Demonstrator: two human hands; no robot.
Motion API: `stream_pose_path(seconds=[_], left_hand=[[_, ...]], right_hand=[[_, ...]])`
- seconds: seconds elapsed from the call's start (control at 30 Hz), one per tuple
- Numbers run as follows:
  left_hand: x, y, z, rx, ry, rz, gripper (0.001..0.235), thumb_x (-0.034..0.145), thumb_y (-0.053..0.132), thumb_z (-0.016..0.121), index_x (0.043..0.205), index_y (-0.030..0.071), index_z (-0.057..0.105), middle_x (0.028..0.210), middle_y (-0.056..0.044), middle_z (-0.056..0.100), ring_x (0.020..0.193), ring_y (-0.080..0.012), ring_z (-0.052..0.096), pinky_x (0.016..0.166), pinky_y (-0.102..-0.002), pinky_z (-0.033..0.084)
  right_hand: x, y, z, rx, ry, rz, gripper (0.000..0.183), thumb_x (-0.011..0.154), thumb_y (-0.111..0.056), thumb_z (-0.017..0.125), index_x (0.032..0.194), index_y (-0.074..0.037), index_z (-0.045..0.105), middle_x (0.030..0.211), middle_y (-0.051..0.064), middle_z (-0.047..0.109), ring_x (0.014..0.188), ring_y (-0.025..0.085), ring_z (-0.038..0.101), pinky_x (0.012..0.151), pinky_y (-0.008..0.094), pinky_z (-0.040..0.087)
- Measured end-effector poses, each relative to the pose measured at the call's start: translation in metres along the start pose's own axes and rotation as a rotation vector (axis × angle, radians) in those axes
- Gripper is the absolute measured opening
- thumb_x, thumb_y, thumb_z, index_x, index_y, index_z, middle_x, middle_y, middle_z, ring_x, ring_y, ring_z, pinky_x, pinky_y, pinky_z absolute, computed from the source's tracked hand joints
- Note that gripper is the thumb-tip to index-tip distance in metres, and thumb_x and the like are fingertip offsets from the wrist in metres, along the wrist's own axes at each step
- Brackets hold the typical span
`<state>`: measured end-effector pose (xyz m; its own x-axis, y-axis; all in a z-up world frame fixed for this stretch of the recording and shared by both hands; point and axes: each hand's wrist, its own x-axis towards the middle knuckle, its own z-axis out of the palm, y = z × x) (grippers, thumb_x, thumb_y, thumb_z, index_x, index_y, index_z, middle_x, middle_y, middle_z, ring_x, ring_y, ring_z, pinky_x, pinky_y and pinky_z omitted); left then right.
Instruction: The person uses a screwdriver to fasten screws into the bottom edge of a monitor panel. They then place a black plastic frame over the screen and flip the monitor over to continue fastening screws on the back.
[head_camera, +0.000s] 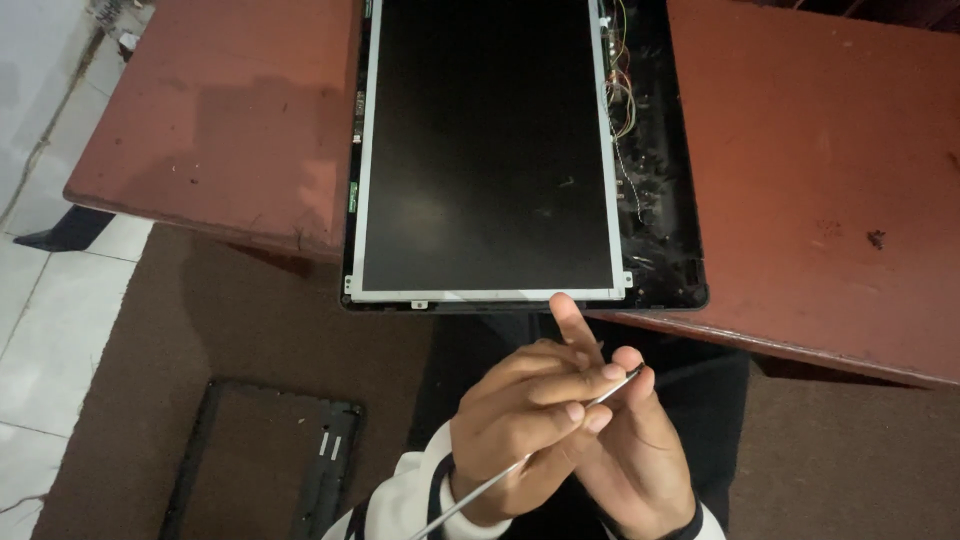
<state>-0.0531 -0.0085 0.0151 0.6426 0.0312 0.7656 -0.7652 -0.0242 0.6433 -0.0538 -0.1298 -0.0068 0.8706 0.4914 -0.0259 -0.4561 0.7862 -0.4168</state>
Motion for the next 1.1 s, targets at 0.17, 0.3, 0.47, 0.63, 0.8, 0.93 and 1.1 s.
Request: stream_pose_path(seconds=[0.17, 0.3, 0.47, 0.63, 0.8, 0.93, 1.1], left_hand=[[0.003, -0.001, 0.003, -0.03, 0.041, 0.018, 0.021, 0.093, -0.009, 0.062, 0.104, 0.005, 0.051, 0.109, -0.019, 0.065, 0.093, -0.0378, 0.072, 0.086, -0.048, 0.063], [-0.009, -0.003, 0.001, 0.006, 0.033, -0.062, 0.019, 0.093, -0.003, 0.062, 0.101, 0.008, 0.048, 0.099, -0.014, 0.066, 0.092, -0.0386, 0.072, 0.09, -0.049, 0.058], [-0.004, 0.003, 0.0, -0.005, -0.018, -0.21, 0.009, 0.096, 0.004, 0.057, 0.09, 0.003, 0.051, 0.099, -0.012, 0.067, 0.093, -0.0362, 0.072, 0.092, -0.045, 0.057], [0.001, 0.005, -0.001, 0.011, -0.032, -0.238, 0.01, 0.095, 0.002, 0.058, 0.089, 0.004, 0.052, 0.097, -0.007, 0.067, 0.092, -0.0344, 0.071, 0.093, -0.042, 0.055], [0.009, 0.011, -0.005, 0.065, -0.028, -0.365, 0.016, 0.093, 0.007, 0.06, 0.081, -0.001, 0.066, 0.092, -0.005, 0.071, 0.094, -0.0292, 0.073, 0.095, -0.038, 0.057], [0.016, 0.014, -0.01, 0.04, -0.063, -0.339, 0.007, 0.096, 0.008, 0.056, 0.094, 0.003, 0.061, 0.098, -0.007, 0.07, 0.094, -0.0279, 0.071, 0.088, -0.037, 0.06], [0.028, 0.007, -0.019, 0.104, -0.016, -0.382, 0.013, 0.094, 0.012, 0.059, 0.083, 0.01, 0.051, 0.091, -0.009, 0.071, 0.076, -0.0241, 0.068, 0.073, -0.032, 0.051]], right_hand=[[0.0, 0.0, -0.004, -0.086, -0.02, -0.041, 0.042, 0.101, -0.045, 0.055, 0.135, -0.02, 0.056, 0.159, -0.006, 0.025, 0.131, 0.013, 0.037, 0.111, 0.03, 0.032], [0.001, 0.0, -0.001, -0.002, 0.048, -0.03, 0.05, 0.097, -0.042, 0.063, 0.138, -0.015, 0.053, 0.156, -0.004, 0.031, 0.132, 0.017, 0.039, 0.113, 0.036, 0.029], [-0.001, 0.002, -0.006, -0.096, 0.136, -0.069, 0.022, 0.093, -0.045, 0.063, 0.106, -0.031, 0.074, 0.154, -0.002, 0.035, 0.132, 0.019, 0.038, 0.115, 0.041, 0.024], [0.0, 0.003, -0.014, -0.086, 0.095, -0.075, 0.03, 0.095, -0.043, 0.063, 0.119, -0.024, 0.068, 0.155, 0.001, 0.034, 0.133, 0.021, 0.038, 0.116, 0.04, 0.024], [-0.002, 0.009, -0.014, -0.262, 0.11, -0.241, 0.021, 0.1, -0.034, 0.056, 0.107, -0.028, 0.075, 0.15, 0.016, 0.04, 0.133, 0.032, 0.041, 0.116, 0.05, 0.027], [-0.004, 0.01, -0.01, -0.283, 0.134, -0.259, 0.018, 0.097, -0.028, 0.063, 0.108, -0.024, 0.076, 0.148, 0.02, 0.043, 0.135, 0.029, 0.042, 0.104, 0.045, 0.039], [0.0, 0.005, 0.004, -0.342, 0.143, -0.208, 0.056, 0.093, -0.033, 0.072, 0.131, 0.005, 0.055, 0.15, 0.028, 0.04, 0.13, 0.034, 0.05, 0.105, 0.046, 0.042]])
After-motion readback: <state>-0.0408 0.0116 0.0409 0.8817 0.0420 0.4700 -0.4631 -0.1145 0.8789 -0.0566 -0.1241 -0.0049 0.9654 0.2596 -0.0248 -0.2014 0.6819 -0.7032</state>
